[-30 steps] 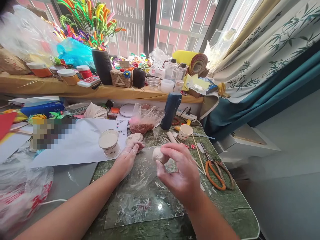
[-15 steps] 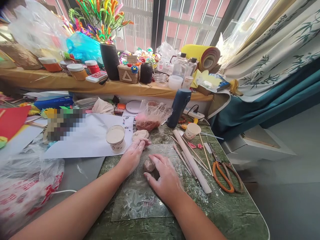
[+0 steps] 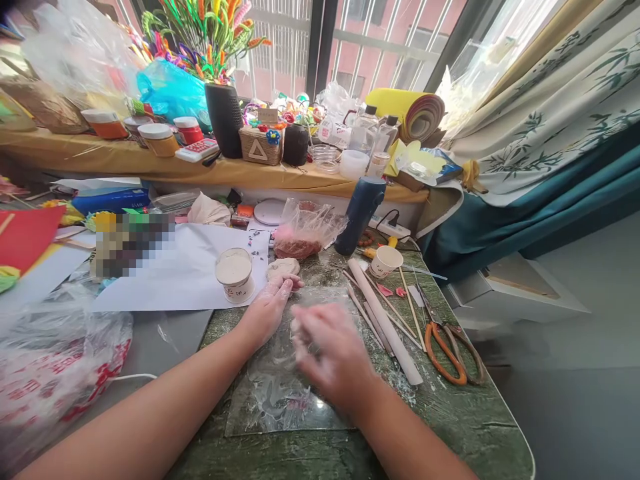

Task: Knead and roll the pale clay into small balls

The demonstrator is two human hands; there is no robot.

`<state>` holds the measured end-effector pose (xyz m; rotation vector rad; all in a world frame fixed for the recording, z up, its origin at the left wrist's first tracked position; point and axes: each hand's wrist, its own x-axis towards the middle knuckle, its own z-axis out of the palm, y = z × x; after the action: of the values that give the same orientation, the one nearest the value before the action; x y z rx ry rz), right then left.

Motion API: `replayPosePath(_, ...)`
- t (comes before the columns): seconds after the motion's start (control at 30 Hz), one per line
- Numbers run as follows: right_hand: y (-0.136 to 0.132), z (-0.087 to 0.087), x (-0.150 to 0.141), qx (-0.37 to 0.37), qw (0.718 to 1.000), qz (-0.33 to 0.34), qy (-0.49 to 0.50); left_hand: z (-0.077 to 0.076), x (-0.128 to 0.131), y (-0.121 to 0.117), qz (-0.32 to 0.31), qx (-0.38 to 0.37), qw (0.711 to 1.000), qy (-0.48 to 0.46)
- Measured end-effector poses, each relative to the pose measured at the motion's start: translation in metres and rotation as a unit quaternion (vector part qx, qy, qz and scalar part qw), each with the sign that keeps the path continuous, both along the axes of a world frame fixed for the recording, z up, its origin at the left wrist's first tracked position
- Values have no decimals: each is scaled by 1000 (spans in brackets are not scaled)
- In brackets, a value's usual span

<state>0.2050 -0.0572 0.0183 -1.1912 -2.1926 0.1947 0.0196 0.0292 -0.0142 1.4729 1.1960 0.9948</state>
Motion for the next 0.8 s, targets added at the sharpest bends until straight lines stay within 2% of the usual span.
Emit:
replayPosePath(0.07, 1, -11, -8, -19, 999, 13, -26, 0, 0, 0, 1, 2, 1000, -4)
replayPosePath(0.2, 0, -23, -21, -62, 995, -56, 45, -2, 1, 0, 2, 6, 1000, -9)
replayPosePath(0.33, -1, -25, -29, -100, 994, -4, 49, -2, 0, -1, 4, 6, 1000, -10)
replayPosePath(0.47, 5, -25, -21, -100, 993, 55, 17, 0, 0, -1, 7, 8, 1000, -5)
replayPosePath(0.6, 5, -25, -13, -83, 995, -51, 20, 2, 0, -2, 2, 3, 1000, 26)
replayPosePath(0.63, 1, -25, -15, -85, 995, -57, 19, 3, 0, -2, 0, 2, 999, 33)
replayPosePath(0.73, -14, -27, -20, -97, 994, 48, -1, 5, 0, -2, 1, 6, 999, 34)
replayPosePath(0.8, -16, -30, -16, -92, 995, 29, 0, 6, 0, -2, 1, 10, 999, 31)
